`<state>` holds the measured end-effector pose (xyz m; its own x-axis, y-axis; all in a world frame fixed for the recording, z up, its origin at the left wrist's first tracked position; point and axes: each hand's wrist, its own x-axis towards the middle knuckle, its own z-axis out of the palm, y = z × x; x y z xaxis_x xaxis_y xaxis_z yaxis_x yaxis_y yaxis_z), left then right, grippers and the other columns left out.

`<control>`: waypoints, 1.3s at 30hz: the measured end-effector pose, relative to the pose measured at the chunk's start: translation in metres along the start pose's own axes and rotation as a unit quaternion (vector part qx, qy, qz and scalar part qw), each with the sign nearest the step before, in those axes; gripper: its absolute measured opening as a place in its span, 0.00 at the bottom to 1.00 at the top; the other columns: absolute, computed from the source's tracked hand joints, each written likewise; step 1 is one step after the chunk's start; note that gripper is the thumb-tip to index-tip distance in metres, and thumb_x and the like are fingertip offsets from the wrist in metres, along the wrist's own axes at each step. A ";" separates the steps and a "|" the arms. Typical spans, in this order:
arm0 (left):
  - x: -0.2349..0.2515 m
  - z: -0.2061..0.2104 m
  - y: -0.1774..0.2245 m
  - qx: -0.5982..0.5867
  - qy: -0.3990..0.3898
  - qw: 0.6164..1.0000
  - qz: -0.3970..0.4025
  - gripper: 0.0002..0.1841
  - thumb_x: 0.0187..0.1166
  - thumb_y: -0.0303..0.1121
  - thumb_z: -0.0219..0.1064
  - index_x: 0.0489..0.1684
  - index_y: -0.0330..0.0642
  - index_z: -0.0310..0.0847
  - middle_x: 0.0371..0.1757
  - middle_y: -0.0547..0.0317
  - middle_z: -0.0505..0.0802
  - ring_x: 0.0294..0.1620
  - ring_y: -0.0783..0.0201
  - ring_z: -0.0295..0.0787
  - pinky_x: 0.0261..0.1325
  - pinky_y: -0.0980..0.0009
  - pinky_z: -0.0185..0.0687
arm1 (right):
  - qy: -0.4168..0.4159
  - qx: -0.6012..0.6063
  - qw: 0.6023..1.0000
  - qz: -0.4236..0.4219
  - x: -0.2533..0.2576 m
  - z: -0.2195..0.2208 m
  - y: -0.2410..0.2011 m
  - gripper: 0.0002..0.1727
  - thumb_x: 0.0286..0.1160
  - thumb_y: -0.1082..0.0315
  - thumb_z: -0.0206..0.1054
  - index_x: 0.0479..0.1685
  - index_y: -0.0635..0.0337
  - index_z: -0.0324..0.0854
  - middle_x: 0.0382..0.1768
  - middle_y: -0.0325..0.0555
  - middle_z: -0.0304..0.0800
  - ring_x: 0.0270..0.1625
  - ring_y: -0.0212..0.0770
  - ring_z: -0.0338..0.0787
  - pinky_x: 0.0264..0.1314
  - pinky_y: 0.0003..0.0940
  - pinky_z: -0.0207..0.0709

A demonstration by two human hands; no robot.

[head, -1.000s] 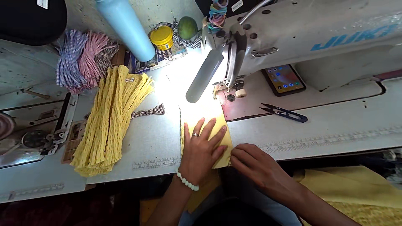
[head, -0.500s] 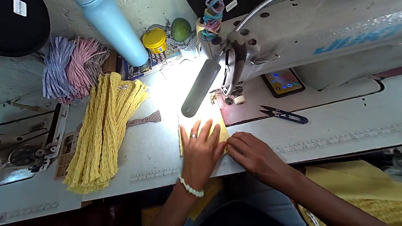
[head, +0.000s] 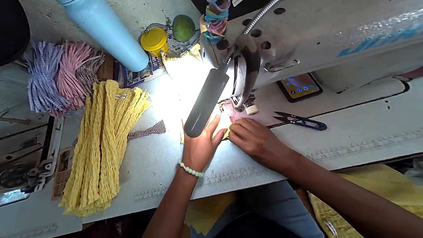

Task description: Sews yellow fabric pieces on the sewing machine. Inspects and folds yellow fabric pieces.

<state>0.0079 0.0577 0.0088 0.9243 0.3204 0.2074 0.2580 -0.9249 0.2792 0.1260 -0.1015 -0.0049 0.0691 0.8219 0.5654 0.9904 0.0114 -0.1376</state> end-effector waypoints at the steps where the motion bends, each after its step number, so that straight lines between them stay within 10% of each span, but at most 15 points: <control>1: 0.003 0.000 -0.002 0.002 0.001 1.000 0.000 0.24 0.84 0.54 0.60 0.73 0.56 0.86 0.75 0.59 0.89 0.72 0.47 0.86 0.69 0.30 0.69 | 0.001 0.000 1.000 0.000 0.002 0.002 0.002 0.12 0.80 0.80 0.56 0.36 0.64 0.86 0.38 0.53 0.92 0.52 0.52 0.92 0.61 0.42 0.83; 11: 0.017 -0.004 -0.011 0.002 -0.051 0.997 -0.054 0.27 0.84 0.60 0.56 0.76 0.63 0.83 0.74 0.60 0.88 0.77 0.51 0.80 0.74 0.36 0.67 | -0.004 -0.031 0.999 0.015 0.003 0.007 0.006 0.12 0.80 0.80 0.56 0.39 0.64 0.88 0.46 0.53 0.95 0.58 0.51 0.93 0.65 0.44 0.82; 13: 0.024 -0.002 -0.018 -0.013 -0.037 0.997 -0.065 0.26 0.82 0.61 0.58 0.66 0.58 0.91 0.65 0.59 0.93 0.70 0.54 0.85 0.74 0.43 0.73 | -0.013 -0.028 0.999 0.022 0.008 0.010 0.010 0.12 0.80 0.79 0.57 0.40 0.63 0.88 0.49 0.52 0.95 0.61 0.50 0.92 0.70 0.49 0.79; 16: 0.033 -0.002 -0.027 -0.050 -0.038 0.996 -0.061 0.22 0.82 0.55 0.61 0.48 0.47 0.92 0.50 0.53 0.95 0.62 0.52 0.90 0.83 0.31 0.55 | -0.028 -0.018 0.998 0.043 0.014 0.012 0.017 0.12 0.78 0.77 0.58 0.43 0.64 0.90 0.55 0.53 0.94 0.66 0.53 0.91 0.76 0.52 0.76; 24: 0.049 0.016 -0.070 -0.058 -0.013 0.998 -0.024 0.24 0.84 0.45 0.62 0.72 0.43 0.83 0.77 0.49 0.84 0.86 0.45 0.69 0.91 0.38 0.42 | -0.026 -0.008 0.994 0.106 0.006 0.013 0.023 0.16 0.80 0.73 0.59 0.57 0.62 0.90 0.63 0.51 0.93 0.71 0.55 0.88 0.79 0.54 0.73; 31: 0.080 -0.003 -0.028 0.061 -0.037 0.997 -0.030 0.24 0.83 0.35 0.64 0.79 0.49 0.79 0.82 0.51 0.79 0.85 0.46 0.69 0.86 0.41 0.52 | 0.022 -0.016 0.966 0.256 -0.049 -0.050 0.031 0.19 0.86 0.63 0.57 0.57 0.63 0.90 0.62 0.59 0.91 0.64 0.64 0.88 0.64 0.60 0.79; 35: 0.094 -0.022 0.000 0.084 -0.025 0.995 -0.056 0.20 0.76 0.28 0.70 0.66 0.33 0.81 0.61 0.35 0.85 0.66 0.38 0.83 0.62 0.45 0.77 | 0.039 -0.025 0.950 0.308 -0.089 -0.061 0.035 0.23 0.85 0.56 0.61 0.59 0.67 0.89 0.60 0.67 0.89 0.60 0.70 0.86 0.62 0.61 0.75; 39: 0.091 0.005 -0.018 -0.161 0.011 0.985 -0.061 0.15 0.87 0.24 0.54 0.67 0.35 0.77 0.56 0.50 0.87 0.58 0.65 0.84 0.62 0.71 0.79 | 0.057 -0.034 0.952 0.298 -0.091 -0.057 0.032 0.18 0.85 0.61 0.61 0.55 0.65 0.92 0.50 0.64 0.91 0.53 0.66 0.87 0.55 0.56 0.77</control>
<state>0.0887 0.1026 0.0177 0.8846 0.4334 0.1724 0.2616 -0.7669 0.5860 0.1582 -0.2083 -0.0141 0.6299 0.6041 0.4882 0.7766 -0.4780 -0.4104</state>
